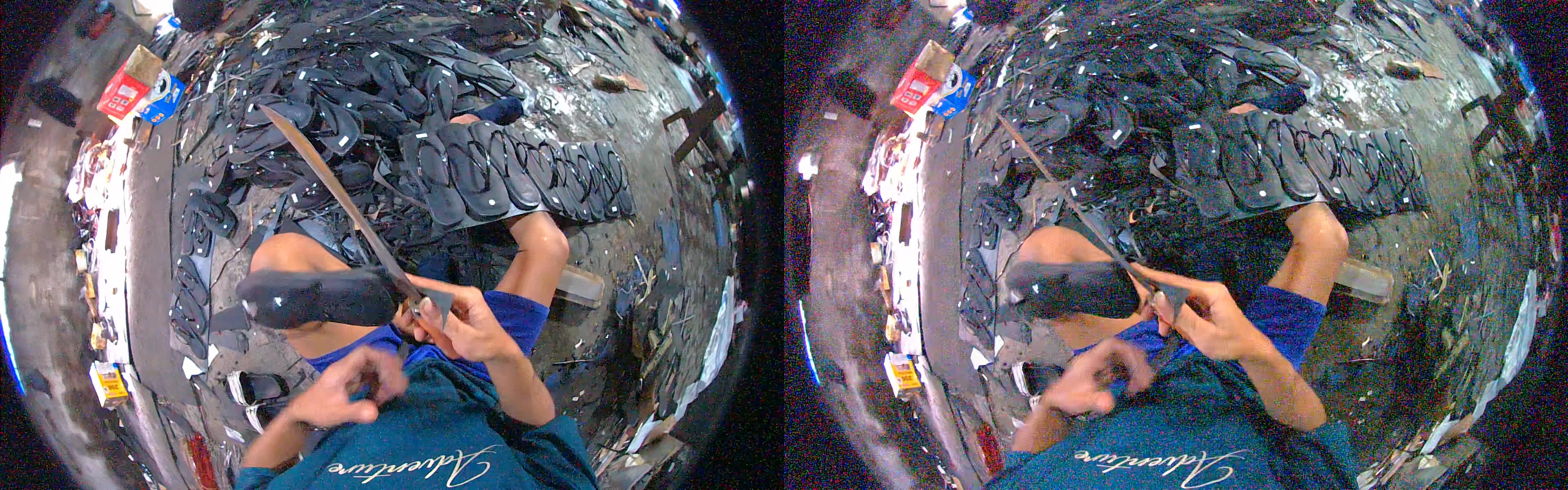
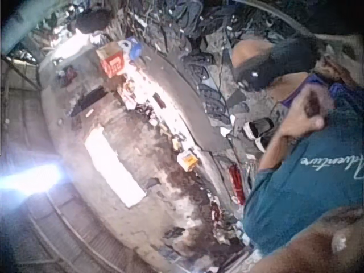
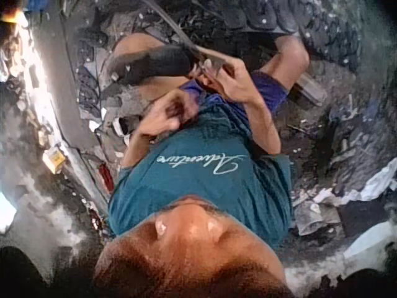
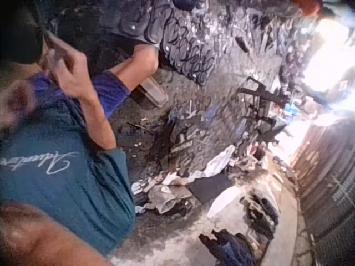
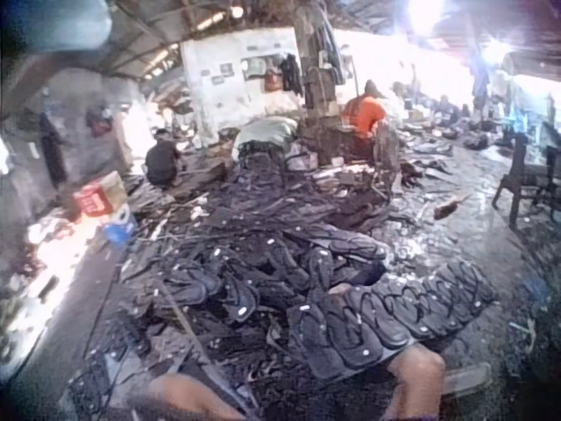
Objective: The person sits on the floor and uses a curved knife to trim excess rubber from the edges of black flip-flops. They handle the flip-flops one at a time, scraping the sole and sides, then place the trimmed items into a growing stack.
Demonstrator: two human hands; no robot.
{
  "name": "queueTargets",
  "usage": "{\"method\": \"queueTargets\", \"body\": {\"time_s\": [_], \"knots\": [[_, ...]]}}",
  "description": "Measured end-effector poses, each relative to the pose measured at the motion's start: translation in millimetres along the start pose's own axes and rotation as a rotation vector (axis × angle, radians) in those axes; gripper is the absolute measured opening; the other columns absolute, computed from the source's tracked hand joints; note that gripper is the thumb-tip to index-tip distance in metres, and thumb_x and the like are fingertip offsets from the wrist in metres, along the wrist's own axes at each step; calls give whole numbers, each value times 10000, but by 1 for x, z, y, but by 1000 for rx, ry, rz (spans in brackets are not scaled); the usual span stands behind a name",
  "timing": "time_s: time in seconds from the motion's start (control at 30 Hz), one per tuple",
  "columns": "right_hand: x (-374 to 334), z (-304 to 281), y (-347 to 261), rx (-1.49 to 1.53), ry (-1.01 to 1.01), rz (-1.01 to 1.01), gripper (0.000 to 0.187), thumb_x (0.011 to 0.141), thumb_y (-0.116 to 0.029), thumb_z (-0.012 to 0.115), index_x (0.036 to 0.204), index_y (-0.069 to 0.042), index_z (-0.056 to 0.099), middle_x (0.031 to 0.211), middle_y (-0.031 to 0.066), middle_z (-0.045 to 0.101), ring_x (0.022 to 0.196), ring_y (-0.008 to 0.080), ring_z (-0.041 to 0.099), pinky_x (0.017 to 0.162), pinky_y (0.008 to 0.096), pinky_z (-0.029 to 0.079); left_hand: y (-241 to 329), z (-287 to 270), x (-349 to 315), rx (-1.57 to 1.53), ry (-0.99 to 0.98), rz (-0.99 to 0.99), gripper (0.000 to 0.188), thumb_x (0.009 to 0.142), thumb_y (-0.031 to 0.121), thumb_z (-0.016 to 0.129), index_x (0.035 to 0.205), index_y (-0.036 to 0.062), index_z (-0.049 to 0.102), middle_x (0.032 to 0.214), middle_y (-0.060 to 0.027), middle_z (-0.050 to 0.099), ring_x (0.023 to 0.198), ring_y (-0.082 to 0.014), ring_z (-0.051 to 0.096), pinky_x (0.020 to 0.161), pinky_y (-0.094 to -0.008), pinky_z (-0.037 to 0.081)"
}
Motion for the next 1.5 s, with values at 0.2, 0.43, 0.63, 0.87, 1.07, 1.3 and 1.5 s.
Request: {"method": "queueTargets", "body": {"time_s": [0.2, 0.43, 0.63, 0.87, 1.07, 1.3, 1.5], "knots": [[-26, -3, 17, -195, 210, -154, 445, 930, -112, 583, 1359, -42, 488, 815, 22, 618, 642, 69, 500, 572, 219, 437, -15, -1, 90, -790, 729, 382, 471, 895, 525, 570, 1039, 77, 599, 998, -54, 653, 925, -193, 638, 821, -328, 535], [-104, -8, 62, -938, 590, -342, 324, 789, -110, 734, 1087, -12, 652, 868, 137, 684, 625, 232, 625, 582, 312, 523, -1, -2, 105, -770, 696, 312, 370, 922, 455, 565, 1034, 110, 635, 892, -27, 685, 758, -133, 663, 668, -261, 547], [-131, -6, 60, -1027, 592, -218, 337, 767, -116, 749, 1079, -23, 662, 919, 136, 698, 717, 244, 672, 628, 320, 546, -43, -7, 80, -617, 803, 193, 378, 905, 476, 576, 1075, 143, 626, 910, -10, 684, 700, -146, 671, 591, -293, 568], [-118, 13, 45, -875, 468, 65, 282, 813, -188, 723, 1059, -57, 678, 872, 123, 701, 666, 220, 676, 609, 314, 552, -105, -35, 40, -399, 1046, 140, 318, 990, 353, 450, 1077, 77, 581, 920, -42, 655, 759, -168, 653, 698, -323, 545], [-61, 19, 61, -742, 414, -16, 253, 849, -195, 688, 1054, -47, 673, 865, 148, 692, 650, 234, 671, 582, 321, 535, -100, -16, 31, -427, 830, 137, 356, 980, 419, 455, 1069, 94, 571, 941, -68, 650, 848, -202, 635, 779, -339, 510], [-61, -28, 64, -413, 643, -68, 335, 952, -128, 554, 1251, 16, 509, 953, 87, 680, 699, 65, 570, 620, 203, 482, 62, -65, 122, -584, 638, 682, 447, 951, 420, 530, 1175, 37, 472, 1008, -100, 587, 1008, -238, 574, 924, -403, 454], [-88, -57, 75, -303, 880, -19, 377, 880, -56, 612, 1235, 23, 512, 1028, 95, 676, 770, 86, 602, 678, 238, 513, -50, -93, 254, -341, 548, -17, 258, 847, 399, 693, 889, 162, 602, 744, 29, 535, 687, -108, 529, 588, -264, 472]]}}
Point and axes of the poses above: each hand's wrist, its own x-axis towards the middle knuckle, its own z-axis out of the palm, y = z × x, the point moved 2 cm from there along x, towards the middle knuckle
